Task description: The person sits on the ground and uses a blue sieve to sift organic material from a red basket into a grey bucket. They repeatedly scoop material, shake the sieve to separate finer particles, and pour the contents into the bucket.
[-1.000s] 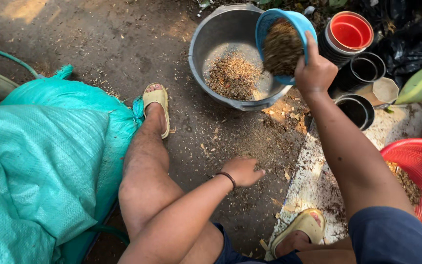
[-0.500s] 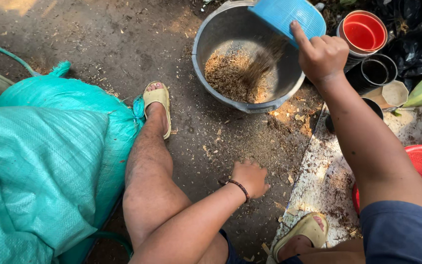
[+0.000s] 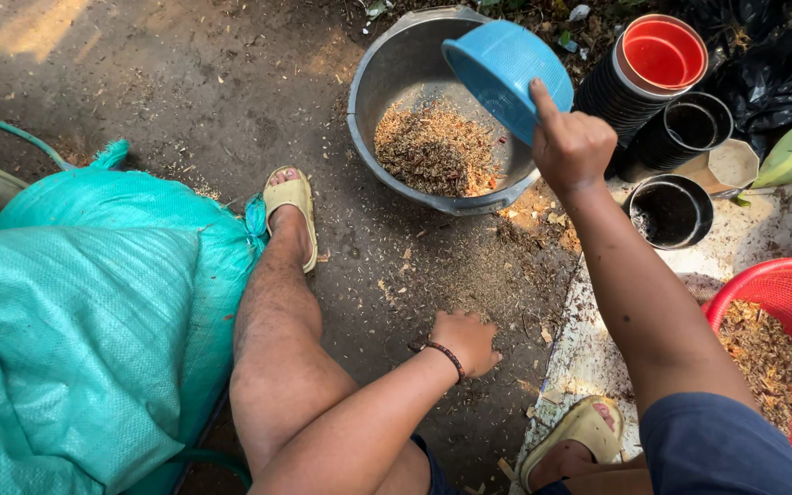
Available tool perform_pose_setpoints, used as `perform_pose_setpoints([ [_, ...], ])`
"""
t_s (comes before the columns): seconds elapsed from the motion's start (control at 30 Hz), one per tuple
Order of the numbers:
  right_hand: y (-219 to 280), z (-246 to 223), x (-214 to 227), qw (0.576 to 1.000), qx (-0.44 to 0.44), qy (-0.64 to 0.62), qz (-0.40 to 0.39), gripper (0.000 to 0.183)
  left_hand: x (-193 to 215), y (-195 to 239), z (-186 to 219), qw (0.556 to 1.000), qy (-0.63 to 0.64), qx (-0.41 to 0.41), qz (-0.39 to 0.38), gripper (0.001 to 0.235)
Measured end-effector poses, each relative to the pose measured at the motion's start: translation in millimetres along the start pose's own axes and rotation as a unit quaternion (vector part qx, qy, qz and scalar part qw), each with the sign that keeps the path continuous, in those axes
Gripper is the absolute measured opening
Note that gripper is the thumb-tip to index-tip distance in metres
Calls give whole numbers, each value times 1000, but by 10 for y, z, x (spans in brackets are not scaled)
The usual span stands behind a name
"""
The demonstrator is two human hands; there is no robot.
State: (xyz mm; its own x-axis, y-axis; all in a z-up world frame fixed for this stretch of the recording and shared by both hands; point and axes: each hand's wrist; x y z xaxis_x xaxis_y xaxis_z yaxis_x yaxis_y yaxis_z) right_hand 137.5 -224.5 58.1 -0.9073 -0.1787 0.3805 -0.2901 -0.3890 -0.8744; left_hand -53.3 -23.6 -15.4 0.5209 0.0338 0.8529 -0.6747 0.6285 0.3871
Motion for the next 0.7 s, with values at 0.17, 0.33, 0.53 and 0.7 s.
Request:
perform_pose_setpoints([
  [0.17, 237, -33, 135, 995, 24, -9, -95, 39, -8, -50, -13, 1000, -12, -4, -25, 57],
  [0.33, 340, 25, 316, 996, -20, -18, -86, 34, -15, -97, -42, 1000, -10, 5, -21, 57],
  [0.53, 459, 248, 739, 983, -152, 14, -99, 52, -14, -199, -100, 1000, -15, 8, 19, 57],
  [0.7, 618, 706, 1252, 909, -382, -142, -80, 44, -101, -375, -156, 999, 3, 5, 46, 55],
])
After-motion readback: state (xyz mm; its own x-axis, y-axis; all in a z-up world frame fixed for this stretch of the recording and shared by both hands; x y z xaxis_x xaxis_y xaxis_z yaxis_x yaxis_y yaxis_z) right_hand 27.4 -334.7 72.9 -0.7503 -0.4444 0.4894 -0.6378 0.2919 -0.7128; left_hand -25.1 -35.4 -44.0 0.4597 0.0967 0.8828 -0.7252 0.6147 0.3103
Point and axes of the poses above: each hand's wrist, its own y-axis away from the middle knuckle, its own x-axis out of the back of the hand, z = x × y, and after that the axes turned 15 degrees about z, right-handed
